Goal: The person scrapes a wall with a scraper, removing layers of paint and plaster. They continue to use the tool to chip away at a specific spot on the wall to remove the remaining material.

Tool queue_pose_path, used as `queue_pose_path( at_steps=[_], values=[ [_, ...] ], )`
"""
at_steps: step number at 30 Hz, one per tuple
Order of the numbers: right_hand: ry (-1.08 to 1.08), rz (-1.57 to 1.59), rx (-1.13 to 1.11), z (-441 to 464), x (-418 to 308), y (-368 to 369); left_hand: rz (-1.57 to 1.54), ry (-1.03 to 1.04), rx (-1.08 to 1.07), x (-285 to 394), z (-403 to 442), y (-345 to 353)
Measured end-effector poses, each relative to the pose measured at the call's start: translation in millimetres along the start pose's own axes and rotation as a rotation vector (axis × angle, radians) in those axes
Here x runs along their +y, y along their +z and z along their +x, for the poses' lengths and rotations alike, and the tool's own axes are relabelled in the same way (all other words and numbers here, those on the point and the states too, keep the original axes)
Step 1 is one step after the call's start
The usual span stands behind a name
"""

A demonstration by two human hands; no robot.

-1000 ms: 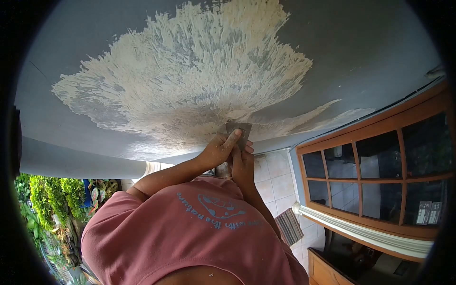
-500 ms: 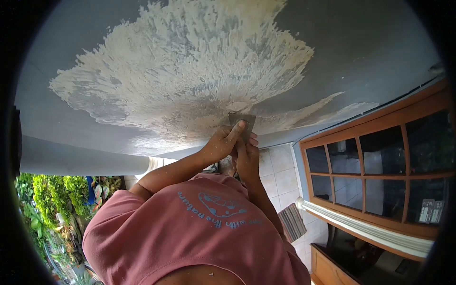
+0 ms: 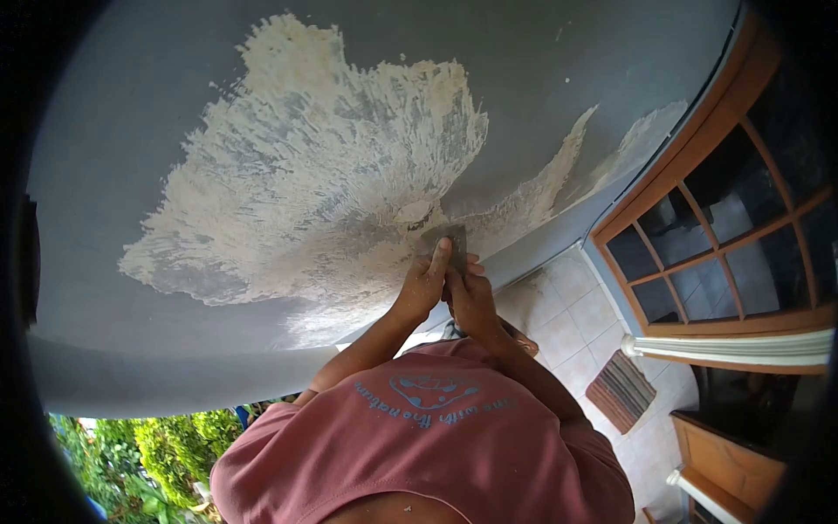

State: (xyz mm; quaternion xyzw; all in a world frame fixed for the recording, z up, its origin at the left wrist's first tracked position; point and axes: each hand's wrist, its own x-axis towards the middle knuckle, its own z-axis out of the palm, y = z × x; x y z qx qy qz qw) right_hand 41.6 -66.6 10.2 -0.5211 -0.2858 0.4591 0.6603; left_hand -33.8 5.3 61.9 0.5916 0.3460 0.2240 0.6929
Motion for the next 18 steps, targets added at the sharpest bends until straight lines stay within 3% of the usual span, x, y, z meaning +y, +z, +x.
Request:
queue_pose_path(
  at_steps=[2, 5, 11, 15, 18],
  values=[
    [-0.055, -0.110, 0.021, -2.3, -9.4, -3.1, -0.015, -0.027, -0.007, 9.3, -6.3, 3.7],
    [0.121, 0.005, -0.031, -2.4, -21.4, -8.1, -0.065, -0.054, -0.046, 10.1, 0.0, 4.4],
    [-0.044, -0.107, -0.003, 1.2, 12.1, -6.7, 0.015, -0.070, -0.026, -6.1, -1.6, -4.6],
    [0.083, 0.011, -0.056, -0.6, -0.4, -8.7, -0.020, -0.042, -0.030, 0.7, -1.2, 0.6],
    [0.030, -0.002, -0.040, 7.7, 16.4, -6.5, 0.049, 0.045, -0.007, 4.7, 3.8, 1.2]
  ],
)
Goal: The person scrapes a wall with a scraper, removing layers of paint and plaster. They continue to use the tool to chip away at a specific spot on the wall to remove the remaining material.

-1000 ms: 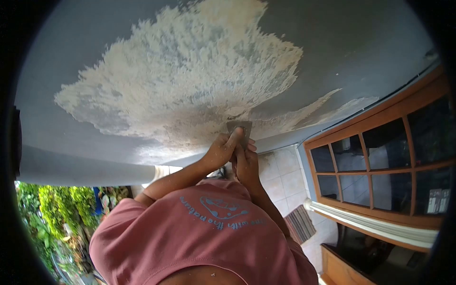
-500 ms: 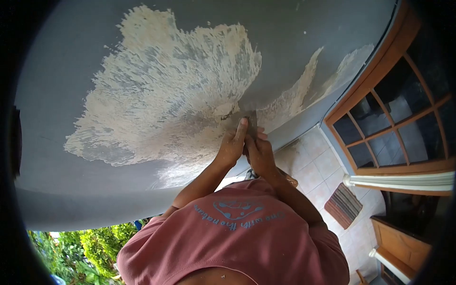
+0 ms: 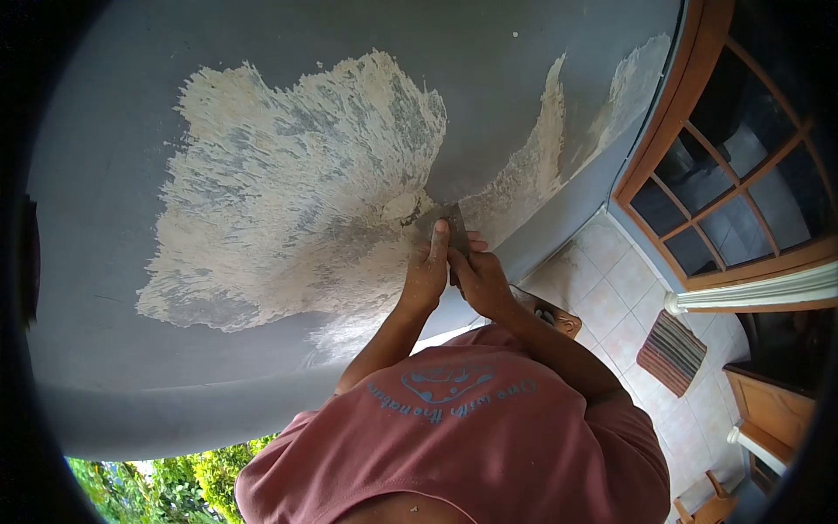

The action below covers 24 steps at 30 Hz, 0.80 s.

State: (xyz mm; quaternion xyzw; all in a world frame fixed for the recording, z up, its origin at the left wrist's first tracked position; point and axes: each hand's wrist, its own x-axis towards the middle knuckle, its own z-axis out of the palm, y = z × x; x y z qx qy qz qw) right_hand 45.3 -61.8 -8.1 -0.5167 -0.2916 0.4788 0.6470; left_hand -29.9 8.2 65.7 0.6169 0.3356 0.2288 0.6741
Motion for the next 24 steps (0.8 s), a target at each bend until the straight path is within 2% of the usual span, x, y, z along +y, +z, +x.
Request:
queue_pose_path(
  at_steps=[3, 6, 9, 12, 15, 17, 21, 24],
  values=[
    [-0.190, -0.022, 0.071, -0.7, -37.5, 10.8, -0.008, -0.009, -0.005, 15.8, 2.1, 2.4],
    [-0.058, -0.077, 0.008, -5.6, -39.1, 2.3, -0.023, -0.010, 0.004, 10.7, -0.8, 4.3],
    [-0.040, 0.012, 0.008, -3.7, -12.7, 1.9, 0.000, -0.017, 0.007, -0.7, 0.0, 3.2],
    [-0.062, -0.060, 0.054, -1.1, -23.0, 1.0, 0.042, -0.036, -0.031, 16.6, 5.2, 3.2],
    [-0.073, -0.032, 0.006, -3.0, -46.5, -3.0, 0.043, -0.036, -0.041, 17.8, 4.1, 7.1],
    [-0.108, 0.004, 0.006, 0.0, -14.4, -4.9, 0.038, -0.023, -0.020, 11.2, 4.3, 8.0],
    [-0.079, -0.117, 0.036, -5.2, -32.0, -1.4, 0.033, -0.040, -0.009, 9.1, 7.0, 6.9],
    [-0.048, -0.074, -0.012, -2.5, -43.1, -9.2, 0.020, -0.066, -0.016, 11.2, 4.2, 8.2]
  ],
)
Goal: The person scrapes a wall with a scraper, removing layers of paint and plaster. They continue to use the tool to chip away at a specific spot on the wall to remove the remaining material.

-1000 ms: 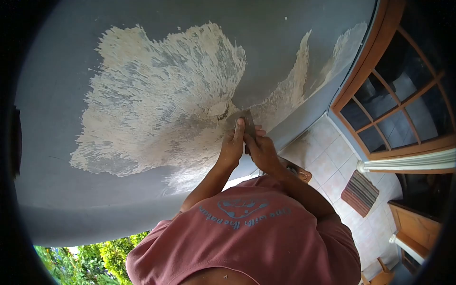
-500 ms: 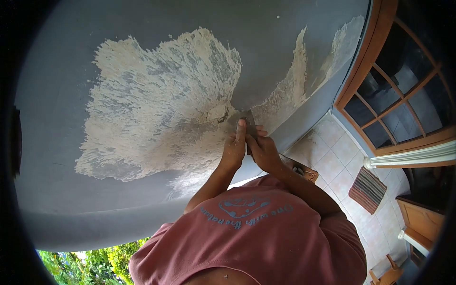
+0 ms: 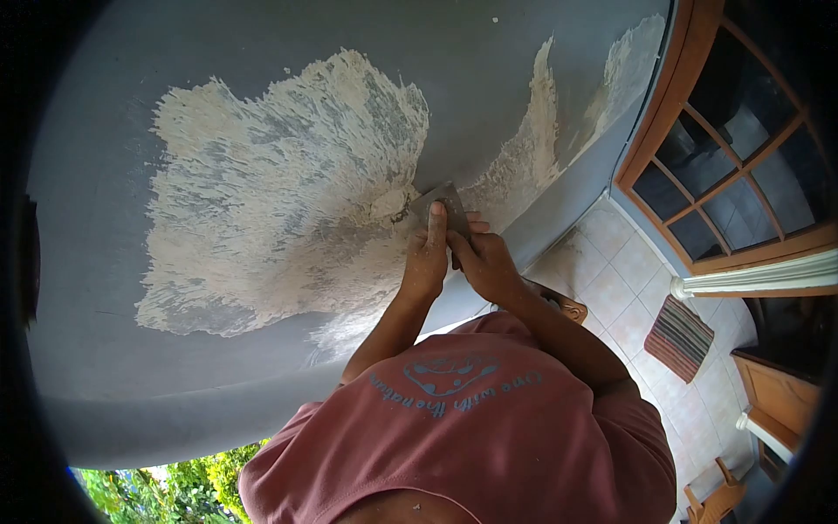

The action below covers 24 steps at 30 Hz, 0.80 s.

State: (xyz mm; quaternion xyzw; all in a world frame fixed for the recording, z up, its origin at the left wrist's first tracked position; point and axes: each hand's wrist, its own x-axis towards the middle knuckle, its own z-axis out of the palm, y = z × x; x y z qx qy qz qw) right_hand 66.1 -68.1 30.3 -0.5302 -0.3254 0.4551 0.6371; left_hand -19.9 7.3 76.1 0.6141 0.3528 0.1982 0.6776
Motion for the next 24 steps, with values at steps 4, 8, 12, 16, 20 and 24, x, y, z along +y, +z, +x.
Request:
queue_pose_path(
  at_steps=[4, 8, 12, 16, 20, 24],
  values=[
    [0.027, -0.010, 0.005, -0.2, 18.5, 1.8, -0.053, 0.031, 0.011, -10.0, -1.0, 0.5],
    [-0.014, 0.014, 0.016, 3.6, -1.2, 2.4, 0.005, 0.078, 0.000, 8.4, 3.3, 2.5],
    [-0.014, 0.004, -0.004, -0.7, -0.6, -0.7, 0.000, 0.053, 0.018, 1.0, 0.1, 4.2],
    [0.022, 0.020, 0.016, -0.9, 8.7, 5.5, 0.089, 0.094, 0.042, -1.2, 0.9, 0.1],
    [0.031, 0.011, 0.003, 1.0, -4.7, -2.3, 0.008, 0.072, 0.002, 16.6, 3.5, 6.4],
    [-0.037, 0.094, 0.022, -0.6, 14.0, 5.6, 0.014, 0.040, 0.045, -3.0, 0.0, 4.6]
  ],
)
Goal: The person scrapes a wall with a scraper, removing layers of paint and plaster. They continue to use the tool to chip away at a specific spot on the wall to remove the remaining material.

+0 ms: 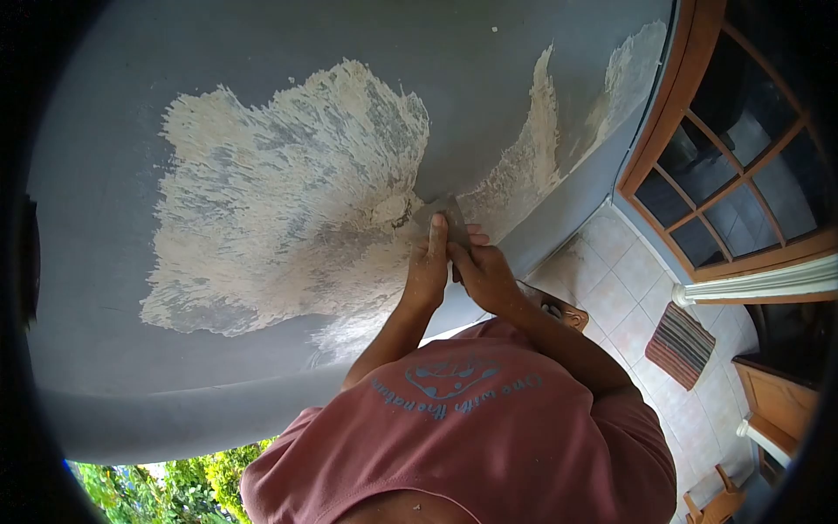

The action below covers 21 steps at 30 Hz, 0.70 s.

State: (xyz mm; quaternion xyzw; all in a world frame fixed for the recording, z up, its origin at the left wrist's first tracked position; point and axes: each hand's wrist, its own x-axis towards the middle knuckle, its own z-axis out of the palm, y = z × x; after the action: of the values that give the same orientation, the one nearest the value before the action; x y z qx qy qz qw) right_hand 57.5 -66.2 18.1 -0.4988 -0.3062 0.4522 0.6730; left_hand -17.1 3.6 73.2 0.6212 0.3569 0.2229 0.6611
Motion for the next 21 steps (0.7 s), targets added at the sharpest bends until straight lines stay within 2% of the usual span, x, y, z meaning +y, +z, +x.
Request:
queue_pose_path(
  at_steps=[3, 6, 12, 18, 21],
  values=[
    [0.028, -0.154, 0.005, -1.7, -11.9, -3.9, -0.021, -0.033, -0.002, 0.2, 2.4, 0.1],
    [0.096, -0.091, -0.072, 0.9, -12.6, -12.4, -0.056, -0.024, 0.003, 3.2, -1.0, 5.7],
    [-0.012, -0.125, -0.026, 1.8, -2.7, -6.1, -0.028, 0.012, 0.014, -1.1, 4.1, 2.8],
    [0.094, -0.081, -0.071, -2.6, -7.8, -10.2, -0.051, -0.021, 0.024, -1.9, -3.5, 4.1],
    [-0.006, -0.068, -0.036, -0.8, -7.9, -2.5, -0.007, 0.006, 0.009, 0.8, 0.1, -2.1]
  ],
)
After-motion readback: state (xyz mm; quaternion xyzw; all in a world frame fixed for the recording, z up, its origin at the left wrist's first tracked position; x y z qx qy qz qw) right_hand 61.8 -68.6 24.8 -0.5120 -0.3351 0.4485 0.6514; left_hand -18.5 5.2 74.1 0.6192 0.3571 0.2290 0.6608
